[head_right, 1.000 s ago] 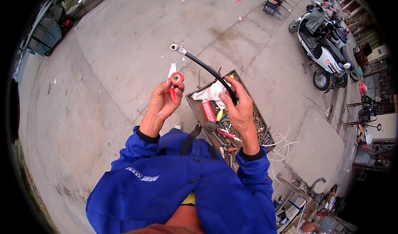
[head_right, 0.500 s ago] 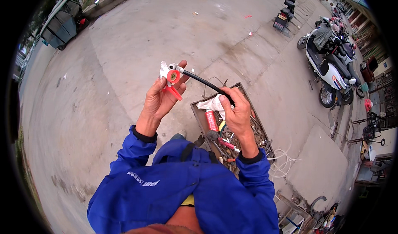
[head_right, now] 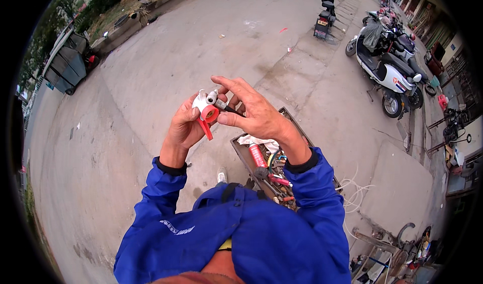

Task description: The person assembles a red and white spray nozzle by inserting a clear plastic tube into the body. They then attach a black rubber hose to the nozzle assembly and test the mechanism by pressing the trigger. The person handles the components with both hands while sitting on a low stool.

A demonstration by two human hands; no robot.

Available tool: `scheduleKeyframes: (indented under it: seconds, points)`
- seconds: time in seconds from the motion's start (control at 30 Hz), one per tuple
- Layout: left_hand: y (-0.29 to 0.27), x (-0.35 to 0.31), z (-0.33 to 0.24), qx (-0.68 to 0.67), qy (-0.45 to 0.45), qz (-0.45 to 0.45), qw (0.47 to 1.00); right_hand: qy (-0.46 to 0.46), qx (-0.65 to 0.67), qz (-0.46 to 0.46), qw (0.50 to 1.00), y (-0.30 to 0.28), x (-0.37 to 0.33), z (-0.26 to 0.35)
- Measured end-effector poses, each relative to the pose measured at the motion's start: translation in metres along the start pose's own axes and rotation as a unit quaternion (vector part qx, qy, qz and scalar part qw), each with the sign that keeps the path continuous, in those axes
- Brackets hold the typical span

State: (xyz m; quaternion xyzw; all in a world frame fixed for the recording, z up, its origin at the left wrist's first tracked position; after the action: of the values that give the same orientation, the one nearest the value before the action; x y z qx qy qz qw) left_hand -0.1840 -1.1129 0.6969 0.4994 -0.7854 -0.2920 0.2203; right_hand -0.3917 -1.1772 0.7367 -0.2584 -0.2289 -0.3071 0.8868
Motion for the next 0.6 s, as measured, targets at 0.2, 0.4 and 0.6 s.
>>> scheduleKeyframes:
  seconds: [0.2,0.4,0.6]
  points:
    - [-0.012,-0.004,-0.006,-0.005,-0.022,0.03,0.999,0.076,0.187,0.118,0.972,-0.003,0.028,-0.031]
    - [-0.03,-0.014,-0.01,-0.016,-0.016,-0.014,1.0,0.126,0.277,0.046,0.952,0.014,0.023,-0.045]
    - [-0.049,-0.025,-0.011,-0.049,0.035,-0.113,0.992,0.089,0.114,-0.099,0.984,0.022,0.02,-0.051]
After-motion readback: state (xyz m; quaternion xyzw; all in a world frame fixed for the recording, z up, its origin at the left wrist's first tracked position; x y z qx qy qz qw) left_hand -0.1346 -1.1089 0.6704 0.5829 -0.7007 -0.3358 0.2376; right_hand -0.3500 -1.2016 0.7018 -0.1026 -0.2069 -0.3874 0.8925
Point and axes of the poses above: each hand's wrist, its own x-axis towards the middle knuckle, its own y-axis out of the palm, z = x × y, the point moved 1 cm from there along x, towards the middle knuckle, and after that the axes turned 15 degrees about -y, right-handed, at the moved point
